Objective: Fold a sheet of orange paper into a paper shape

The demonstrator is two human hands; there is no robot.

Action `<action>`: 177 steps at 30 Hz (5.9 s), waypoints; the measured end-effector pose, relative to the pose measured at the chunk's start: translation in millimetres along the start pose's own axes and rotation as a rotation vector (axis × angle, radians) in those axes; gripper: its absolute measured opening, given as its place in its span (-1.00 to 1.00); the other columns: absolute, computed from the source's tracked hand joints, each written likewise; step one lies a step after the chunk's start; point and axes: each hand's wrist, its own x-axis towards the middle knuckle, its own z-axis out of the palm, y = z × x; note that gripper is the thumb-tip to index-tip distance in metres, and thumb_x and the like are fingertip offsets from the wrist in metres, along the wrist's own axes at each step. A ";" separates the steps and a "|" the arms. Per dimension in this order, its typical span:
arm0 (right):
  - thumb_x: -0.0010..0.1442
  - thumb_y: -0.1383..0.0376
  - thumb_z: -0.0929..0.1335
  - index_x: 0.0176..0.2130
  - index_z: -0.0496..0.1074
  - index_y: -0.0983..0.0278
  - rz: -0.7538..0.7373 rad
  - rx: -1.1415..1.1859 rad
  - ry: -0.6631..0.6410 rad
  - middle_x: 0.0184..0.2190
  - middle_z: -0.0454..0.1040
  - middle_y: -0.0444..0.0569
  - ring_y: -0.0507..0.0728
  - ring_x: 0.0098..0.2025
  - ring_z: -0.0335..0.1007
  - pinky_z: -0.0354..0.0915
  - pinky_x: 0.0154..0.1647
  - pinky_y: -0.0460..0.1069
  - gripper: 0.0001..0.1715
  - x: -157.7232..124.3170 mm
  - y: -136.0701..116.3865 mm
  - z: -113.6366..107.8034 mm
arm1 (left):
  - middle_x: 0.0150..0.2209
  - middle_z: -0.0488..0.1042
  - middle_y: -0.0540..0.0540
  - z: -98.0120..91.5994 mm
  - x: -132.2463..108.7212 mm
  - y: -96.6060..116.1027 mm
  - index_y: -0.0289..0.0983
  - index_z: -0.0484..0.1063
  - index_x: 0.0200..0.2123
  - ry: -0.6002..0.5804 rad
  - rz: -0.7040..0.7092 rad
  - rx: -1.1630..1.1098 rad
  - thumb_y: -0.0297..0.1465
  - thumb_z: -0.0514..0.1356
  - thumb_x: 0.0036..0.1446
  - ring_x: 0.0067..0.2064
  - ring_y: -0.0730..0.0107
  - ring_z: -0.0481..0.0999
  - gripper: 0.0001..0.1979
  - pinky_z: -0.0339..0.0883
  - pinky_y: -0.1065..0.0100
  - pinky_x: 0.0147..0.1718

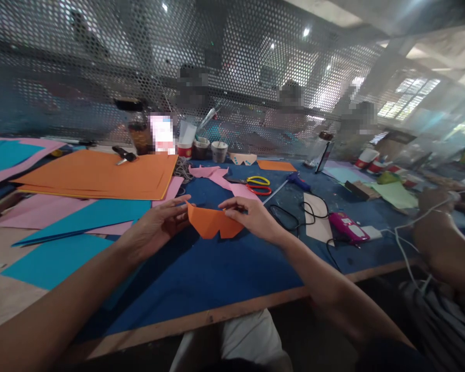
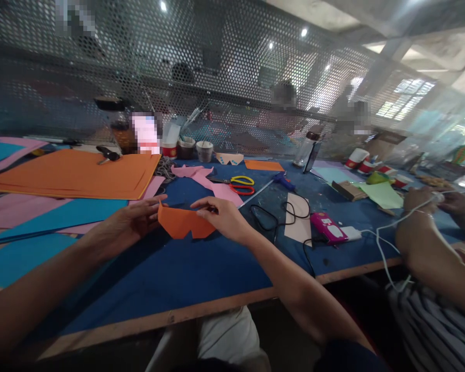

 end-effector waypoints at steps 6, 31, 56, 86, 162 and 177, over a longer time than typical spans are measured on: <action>0.44 0.34 0.30 -0.01 0.61 0.20 0.000 -0.005 -0.008 -0.05 0.65 -0.06 0.09 -0.03 0.53 0.37 0.02 0.01 -0.71 -0.4 5.7 -5.7 | -0.34 0.62 -0.06 -2.2 1.1 0.9 -0.36 0.56 -0.03 -0.009 0.013 -0.032 -0.69 0.26 0.20 -0.35 0.45 0.65 -0.70 0.66 0.45 -0.27; 0.41 0.43 0.30 0.01 0.63 0.21 0.114 -0.407 -0.017 0.00 0.57 0.05 0.17 0.03 0.49 0.34 0.08 0.07 -0.65 -5.7 19.0 -16.3 | -0.32 0.60 -0.02 -17.7 12.8 -3.9 -0.27 0.52 0.14 0.006 0.080 0.057 -0.66 0.23 0.25 -0.34 0.48 0.62 -0.57 0.65 0.43 -0.26; 0.35 0.42 0.35 -0.16 0.60 0.23 0.089 -0.317 0.150 -0.11 0.58 -0.02 0.13 -0.09 0.49 0.35 -0.05 0.04 -0.79 -5.8 14.1 -17.5 | -0.31 0.61 -0.12 -14.4 12.5 -4.9 -0.34 0.66 -0.15 0.031 0.060 0.078 -0.64 0.31 0.16 -0.33 0.44 0.62 -0.78 0.66 0.38 -0.21; 0.41 0.43 0.31 0.25 0.46 0.22 -0.112 -0.838 0.174 0.07 0.48 0.16 0.32 0.12 0.39 0.33 0.18 0.22 -0.52 -18.0 16.4 -5.2 | -0.21 0.63 -0.02 22.4 -60.0 -14.9 -0.06 0.56 0.12 0.027 0.801 0.885 -0.39 0.42 0.15 -0.13 0.21 0.64 -0.55 0.47 0.28 -0.02; 0.34 0.33 0.41 -0.17 0.58 0.17 -0.114 -0.109 0.248 -0.12 0.61 -0.07 0.08 -0.17 0.49 0.37 -0.18 -0.01 -0.91 -32.8 -3.6 -15.7 | -0.27 0.62 0.00 -7.3 -21.4 3.8 -0.33 0.53 0.07 -0.068 0.040 -0.083 -0.68 0.32 0.19 -0.34 0.48 0.66 -0.60 0.67 0.48 -0.31; 0.35 0.24 0.42 -0.17 0.61 0.15 -0.055 -0.142 0.242 -0.24 0.59 -0.10 0.09 -0.25 0.45 0.35 -0.22 -0.01 -0.88 -31.3 -3.5 -16.9 | -0.26 0.62 -0.05 -11.3 -16.4 -0.9 -0.23 0.61 0.04 -0.042 0.006 0.023 -0.59 0.36 0.19 -0.36 0.47 0.64 -0.64 0.65 0.48 -0.32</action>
